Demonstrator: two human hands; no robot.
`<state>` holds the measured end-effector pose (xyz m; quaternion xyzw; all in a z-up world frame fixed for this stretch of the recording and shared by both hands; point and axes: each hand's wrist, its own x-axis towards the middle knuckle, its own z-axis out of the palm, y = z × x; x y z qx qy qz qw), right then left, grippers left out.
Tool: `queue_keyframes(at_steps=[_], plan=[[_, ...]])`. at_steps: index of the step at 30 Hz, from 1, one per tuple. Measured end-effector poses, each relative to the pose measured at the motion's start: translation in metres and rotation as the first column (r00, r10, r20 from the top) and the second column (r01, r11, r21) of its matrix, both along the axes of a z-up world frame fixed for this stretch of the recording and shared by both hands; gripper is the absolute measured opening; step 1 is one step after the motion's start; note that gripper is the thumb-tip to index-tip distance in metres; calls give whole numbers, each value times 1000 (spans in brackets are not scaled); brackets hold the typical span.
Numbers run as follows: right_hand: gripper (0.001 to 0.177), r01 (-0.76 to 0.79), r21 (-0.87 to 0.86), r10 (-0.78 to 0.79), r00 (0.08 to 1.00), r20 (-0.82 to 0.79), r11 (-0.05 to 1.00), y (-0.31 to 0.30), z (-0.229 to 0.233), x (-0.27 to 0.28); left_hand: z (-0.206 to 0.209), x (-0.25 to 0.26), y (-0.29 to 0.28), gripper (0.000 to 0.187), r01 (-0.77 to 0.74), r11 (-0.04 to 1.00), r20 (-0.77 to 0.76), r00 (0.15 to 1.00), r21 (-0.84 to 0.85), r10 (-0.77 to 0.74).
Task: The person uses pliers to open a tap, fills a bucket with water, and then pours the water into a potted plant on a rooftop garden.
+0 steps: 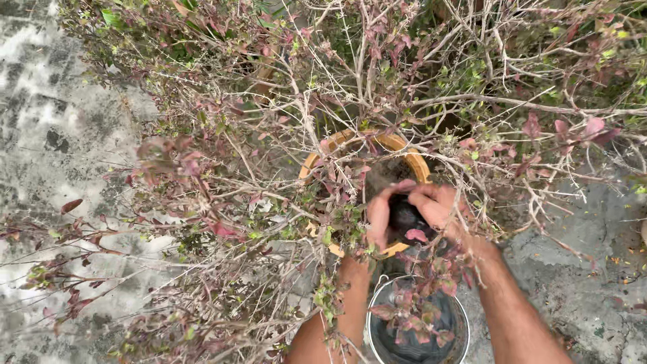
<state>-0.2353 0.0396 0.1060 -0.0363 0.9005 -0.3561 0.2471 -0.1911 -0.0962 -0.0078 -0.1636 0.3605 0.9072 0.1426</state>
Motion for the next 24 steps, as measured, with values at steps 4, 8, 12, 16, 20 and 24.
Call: queue_keyframes(at_steps=[4, 8, 12, 16, 20, 24], plan=[[40, -61, -62, 61, 998, 0, 996, -41, -15, -9, 4, 17, -28, 44, -11, 994, 48, 999, -109, 17], [39, -10, -224, 9, 1000, -8, 975, -88, -33, -11, 4, 30, -45, 41, -9, 981, 81, 996, -195, 25], [41, 137, -358, -32, 959, 283, 924, -124, -47, -11, 0, 46, -58, 39, 8, 964, 111, 994, -265, 22], [35, 392, -514, -172, 890, 423, 763, -137, -77, -7, -6, 55, -61, 36, 29, 948, 125, 992, -316, 12], [36, 432, -455, -273, 886, 373, 779, -125, -130, 13, -8, 65, -62, 34, 43, 932, 126, 992, -361, 4], [35, 365, -571, -285, 931, 229, 735, -86, -189, 48, -11, 73, -59, 32, 57, 908, 118, 993, -415, -8]])
